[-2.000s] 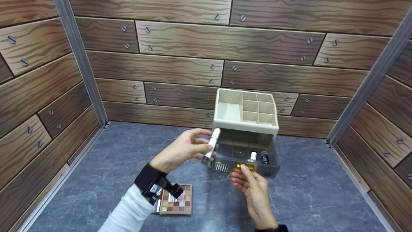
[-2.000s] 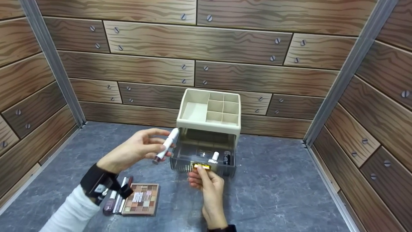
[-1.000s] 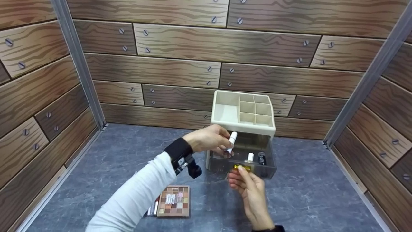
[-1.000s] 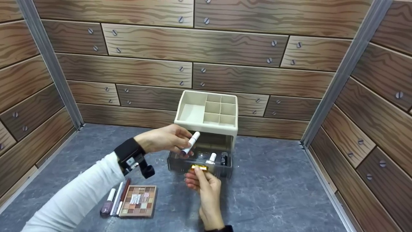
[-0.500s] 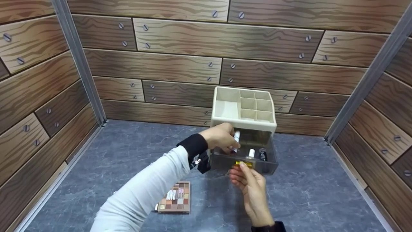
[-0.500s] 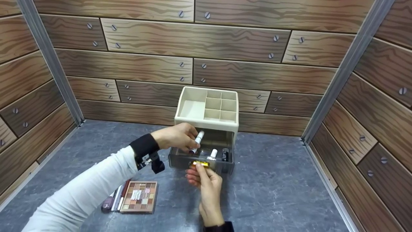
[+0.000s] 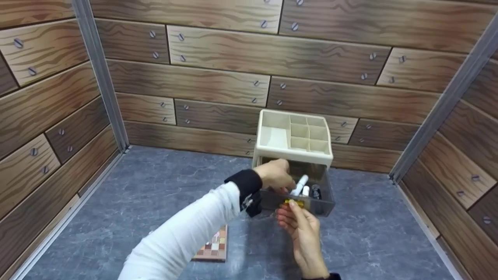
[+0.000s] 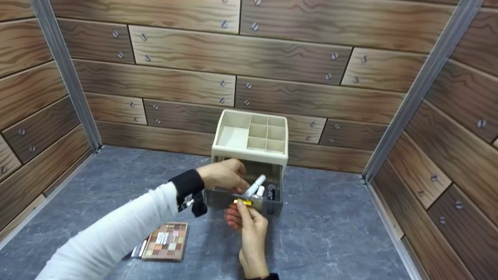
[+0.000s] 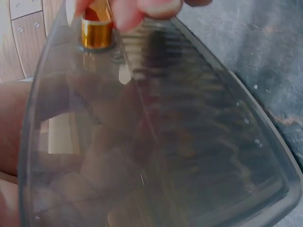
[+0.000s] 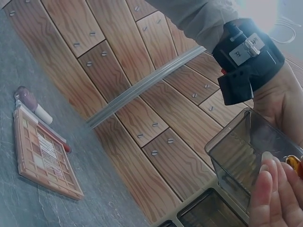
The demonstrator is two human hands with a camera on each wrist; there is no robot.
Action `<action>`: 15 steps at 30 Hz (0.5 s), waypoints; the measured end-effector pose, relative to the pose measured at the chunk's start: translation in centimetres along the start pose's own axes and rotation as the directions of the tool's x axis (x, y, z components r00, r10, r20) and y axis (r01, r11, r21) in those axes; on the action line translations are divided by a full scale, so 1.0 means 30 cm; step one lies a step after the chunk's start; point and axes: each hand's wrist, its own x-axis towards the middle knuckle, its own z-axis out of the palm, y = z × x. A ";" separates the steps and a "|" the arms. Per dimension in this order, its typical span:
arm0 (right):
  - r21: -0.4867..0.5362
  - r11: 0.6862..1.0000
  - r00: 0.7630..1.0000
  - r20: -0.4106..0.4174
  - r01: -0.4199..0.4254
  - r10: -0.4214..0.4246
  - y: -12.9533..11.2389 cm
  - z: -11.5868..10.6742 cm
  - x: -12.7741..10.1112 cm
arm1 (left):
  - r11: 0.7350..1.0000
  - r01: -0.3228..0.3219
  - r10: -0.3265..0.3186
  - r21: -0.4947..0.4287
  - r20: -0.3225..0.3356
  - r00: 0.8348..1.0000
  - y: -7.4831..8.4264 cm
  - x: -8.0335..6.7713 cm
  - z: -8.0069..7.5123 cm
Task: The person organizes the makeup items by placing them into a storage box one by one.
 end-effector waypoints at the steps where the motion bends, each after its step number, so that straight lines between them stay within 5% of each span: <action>1: -0.004 1.000 1.000 -0.001 -0.007 0.007 0.003 0.000 -0.003 | 1.000 0.008 -0.008 -0.008 0.002 1.000 -0.004 -0.005 0.003; 5: -0.011 1.000 1.000 0.010 -0.025 0.025 0.011 -0.001 -0.008 | 1.000 0.031 -0.031 -0.007 -0.011 0.999 -0.016 -0.021 0.006; 11: 0.020 1.000 1.000 0.009 0.008 -0.009 0.001 -0.005 0.002 | 0.979 -0.068 0.069 0.193 0.003 0.998 -0.006 -0.023 0.003; 15: 0.011 1.000 1.000 0.018 0.008 -0.008 -0.010 -0.004 0.011 | 0.976 -0.113 0.109 0.189 0.029 0.994 0.000 -0.019 0.006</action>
